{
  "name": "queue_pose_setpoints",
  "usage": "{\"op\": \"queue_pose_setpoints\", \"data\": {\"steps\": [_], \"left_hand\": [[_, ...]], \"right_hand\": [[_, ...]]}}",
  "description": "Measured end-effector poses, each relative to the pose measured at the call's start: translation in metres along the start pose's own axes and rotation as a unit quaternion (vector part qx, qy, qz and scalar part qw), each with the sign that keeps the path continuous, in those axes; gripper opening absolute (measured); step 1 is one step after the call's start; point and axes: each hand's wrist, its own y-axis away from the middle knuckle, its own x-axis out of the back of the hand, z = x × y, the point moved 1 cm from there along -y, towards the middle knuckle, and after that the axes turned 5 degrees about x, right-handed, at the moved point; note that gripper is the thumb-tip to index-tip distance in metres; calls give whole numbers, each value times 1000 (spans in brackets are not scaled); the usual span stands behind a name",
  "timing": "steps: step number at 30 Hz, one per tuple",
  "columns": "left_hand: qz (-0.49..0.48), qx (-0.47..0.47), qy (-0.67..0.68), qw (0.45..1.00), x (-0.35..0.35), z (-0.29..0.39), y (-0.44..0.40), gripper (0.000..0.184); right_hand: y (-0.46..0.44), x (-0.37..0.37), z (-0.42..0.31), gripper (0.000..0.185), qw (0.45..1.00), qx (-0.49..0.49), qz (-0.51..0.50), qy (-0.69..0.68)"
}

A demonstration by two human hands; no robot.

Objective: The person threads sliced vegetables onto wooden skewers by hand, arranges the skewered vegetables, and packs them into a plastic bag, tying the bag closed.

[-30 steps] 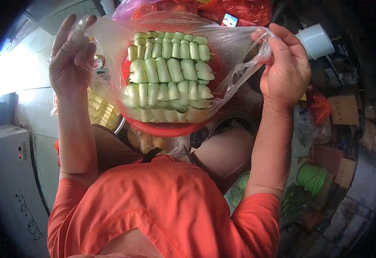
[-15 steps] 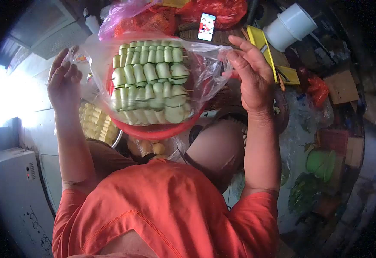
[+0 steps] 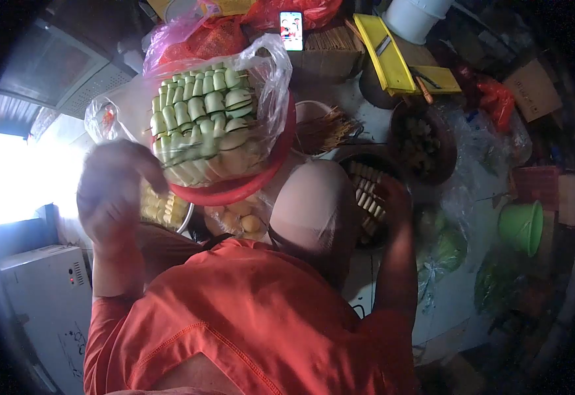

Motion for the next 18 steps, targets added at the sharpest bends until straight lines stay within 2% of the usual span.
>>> {"op": "queue_pose_setpoints", "data": {"steps": [1, 2, 3, 6, 8, 9, 12, 13, 14, 15, 16, 17, 18], "left_hand": [[-135, -21, 3, 991, -18, 1, -10, 26], [-200, -34, 17, 979, -36, 4, -16, 26], [-252, -43, 30, 966, -54, 5, -21, 26], [-345, -65, 67, 934, -96, 7, -24, 27], [-367, -69, 76, 925, -112, 6, -24, 28], [-373, -70, 79, 922, -120, 6, -22, 28], [-383, -71, 89, 917, -136, 3, -20, 29], [-385, -72, 90, 916, -140, 3, -21, 29], [-387, -71, 88, 915, -144, 2, -21, 29], [-388, -72, 88, 915, -148, 1, -21, 30], [-387, -70, 86, 915, -151, 0, -22, 30], [-387, -70, 85, 915, -153, -2, -23, 30], [-387, -70, 84, 916, -156, -5, -24, 30]], "right_hand": [[12, -4, 8, 27, 989, 88, 3, 122], [20, -7, 7, 27, 990, 82, -1, 116], [29, -8, 1, 24, 979, 78, -52, 183], [46, -19, 14, 13, 967, 100, -64, 226], [52, -27, 30, 12, 931, 74, -123, 336], [55, -29, 29, 11, 932, 172, -49, 315], [63, -26, 30, 11, 956, 107, -103, 253], [64, -27, 33, 12, 944, 147, -87, 282], [65, -34, 56, 12, 945, 146, -89, 279], [70, -46, 97, 13, 997, 23, -68, -32], [72, -48, 101, 13, 979, -42, -64, -189], [74, -50, 104, 14, 934, -108, -40, -339], [71, -37, 69, 16, 997, 31, -49, -57]]}}
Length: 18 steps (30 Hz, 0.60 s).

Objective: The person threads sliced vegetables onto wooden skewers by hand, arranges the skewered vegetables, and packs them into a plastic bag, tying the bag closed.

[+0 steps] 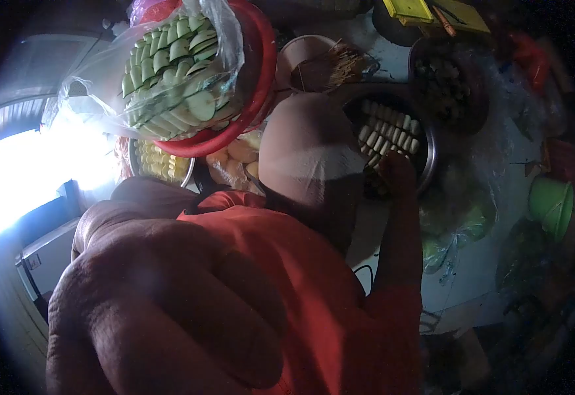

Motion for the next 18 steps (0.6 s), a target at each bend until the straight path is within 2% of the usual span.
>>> {"op": "queue_pose_setpoints", "data": {"steps": [1, 2, 3, 4, 5, 6, 7, 8, 10, 12, 13, 14, 16, 17, 18], "left_hand": [[1, -2, -3, 1000, -1, -3, -2, 31], [2, -2, -7, 1000, -2, -6, -4, 31], [6, 1, -11, 1000, -2, -10, -5, 31], [11, 2, -17, 1000, -2, -14, -7, 31], [20, 7, -33, 999, 1, -20, -8, 32], [26, 8, -44, 999, -1, -28, -10, 32], [37, 14, -68, 997, -2, -39, -10, 32], [42, 28, -117, 992, -1, -53, -10, 32], [34, 62, -241, 968, -3, -91, 3, 33], [-34, 72, -305, 949, -9, -138, 35, 28], [-74, 71, -335, 937, -9, -155, 50, 24], [-76, 69, -330, 939, -11, -158, 53, 24], [-58, 9, -409, 911, -16, -161, 56, 23], [-74, 28, -403, 912, -15, -162, 57, 24], [-74, 26, -400, 913, -17, -162, 54, 24]], "right_hand": [[-2, 4, -24, 17, 948, 123, -23, 291], [0, -1, 0, 17, 949, 121, -22, 289], [-2, -11, 22, 19, 999, -6, -9, -41], [0, -14, 43, 21, 975, -70, -9, -210], [-3, -16, 38, 22, 919, -138, 12, -369], [-4, -9, 31, 23, 995, -33, -88, -29], [-9, -2, 6, 25, 938, 91, -112, 316], [-7, -4, 17, 25, 924, 110, -85, 357], [2, -14, 68, 27, 954, 120, -34, 273], [17, -24, 131, 29, 977, 134, 35, 164], [14, -17, 119, 32, 959, 140, 31, 244], [9, -11, 102, 35, 936, 145, 27, 321], [-6, 2, 62, 41, 870, 152, 15, 469], [-14, 8, 40, 41, 870, 147, 14, 471], [-24, 16, 18, 41, 930, 15, 31, 365]]}}
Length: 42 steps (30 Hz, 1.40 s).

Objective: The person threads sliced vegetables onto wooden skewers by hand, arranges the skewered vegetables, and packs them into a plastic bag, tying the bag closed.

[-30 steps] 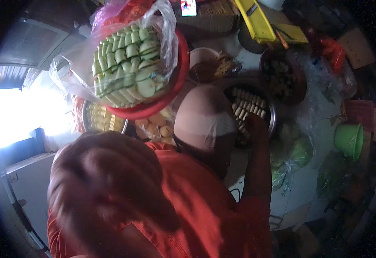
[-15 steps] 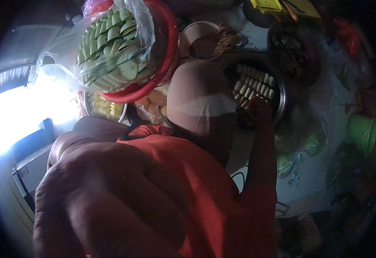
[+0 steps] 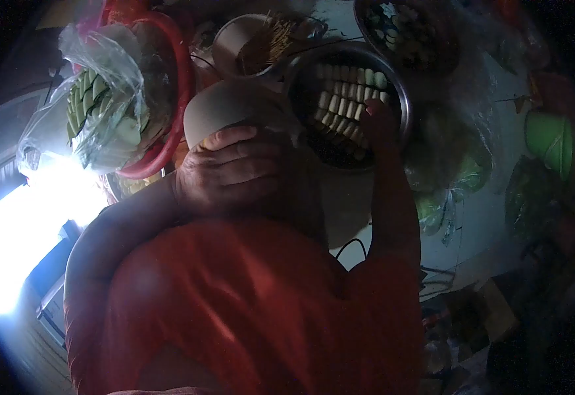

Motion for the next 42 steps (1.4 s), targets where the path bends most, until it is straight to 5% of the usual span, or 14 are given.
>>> {"op": "queue_pose_setpoints", "data": {"steps": [1, 2, 5, 13, 22, 29, 32, 35, 42], "left_hand": [[-1, 14, -21, 1000, 0, 2, -2, 23], [-2, 30, -43, 999, 0, 4, -3, 22], [-25, 33, -64, 997, -3, 5, -4, 22], [-6, 25, -54, 998, -5, -5, 0, 21], [-16, 13, -68, 997, 0, -18, 4, 26], [-7, -5, -93, 996, -4, -21, 0, 29], [-9, -1, -67, 998, -3, -21, -5, 29], [-15, -2, -79, 997, -4, -18, -4, 28], [-10, -1, -92, 996, -4, -16, -2, 24]], "right_hand": [[-9, 14, -5, 40, 984, -132, -31, -116], [-16, 21, -6, 40, 984, -133, -32, -115], [-47, 30, -3, 40, 994, -26, 26, -105], [-142, -21, 10, 47, 972, 53, -220, 66], [-174, -34, 22, 35, 899, 61, -428, 76], [-158, 22, 21, 33, 915, 12, -396, -70], [-132, 10, 26, 33, 919, 123, -368, -69], [-106, -5, 21, 33, 866, 26, -464, -183], [-74, -6, 25, 39, 948, -6, -285, -143]]}}
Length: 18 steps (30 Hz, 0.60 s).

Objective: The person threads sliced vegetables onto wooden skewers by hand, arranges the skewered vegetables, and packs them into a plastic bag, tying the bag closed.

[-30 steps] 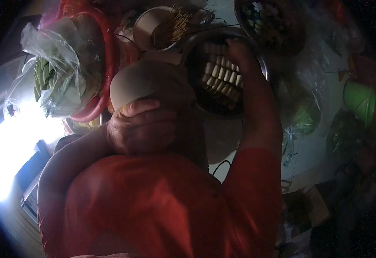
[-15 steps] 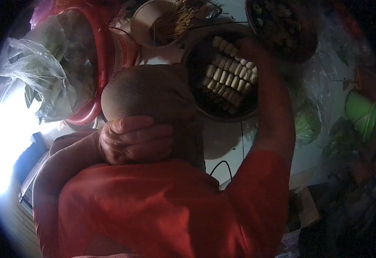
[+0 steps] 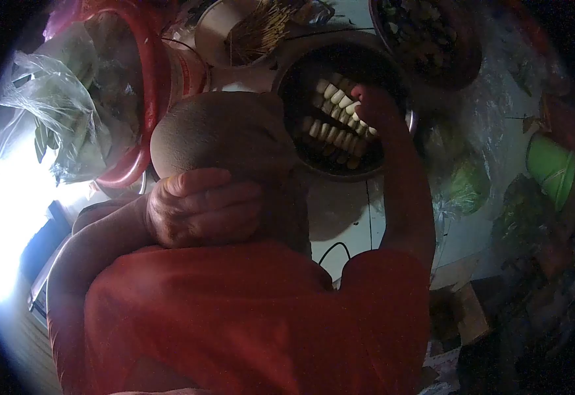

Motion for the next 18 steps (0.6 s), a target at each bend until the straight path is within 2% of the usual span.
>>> {"op": "queue_pose_setpoints", "data": {"steps": [2, 4, 5, 7, 8, 10, 13, 18], "left_hand": [[1, 2, 16, 1000, 0, -1, 0, 25], [2, 2, 15, 1000, -1, 0, -2, 25], [2, 1, 14, 1000, -2, 0, -3, 25], [-10, 0, 13, 1000, -3, 2, -2, 26], [-21, -3, 11, 1000, -3, 3, -1, 27], [-14, -5, 15, 1000, -3, 1, -1, 28], [-14, -9, 16, 1000, -2, 1, -3, 29], [-16, -13, 20, 1000, -1, 0, -5, 29]], "right_hand": [[1, 10, -3, 41, 1000, 6, 13, 24], [1, 18, 2, 54, 990, 44, 107, 84], [-3, 17, 8, 54, 990, 43, 107, 84], [-16, 9, 25, 70, 993, -30, 84, 79], [-21, 1, 30, 70, 993, -30, 84, 78], [-25, -12, 32, 78, 998, -43, 36, -29], [-22, -5, 10, 76, 995, -60, 6, -76], [-26, -5, -14, 72, 997, -55, -1, -61]]}}
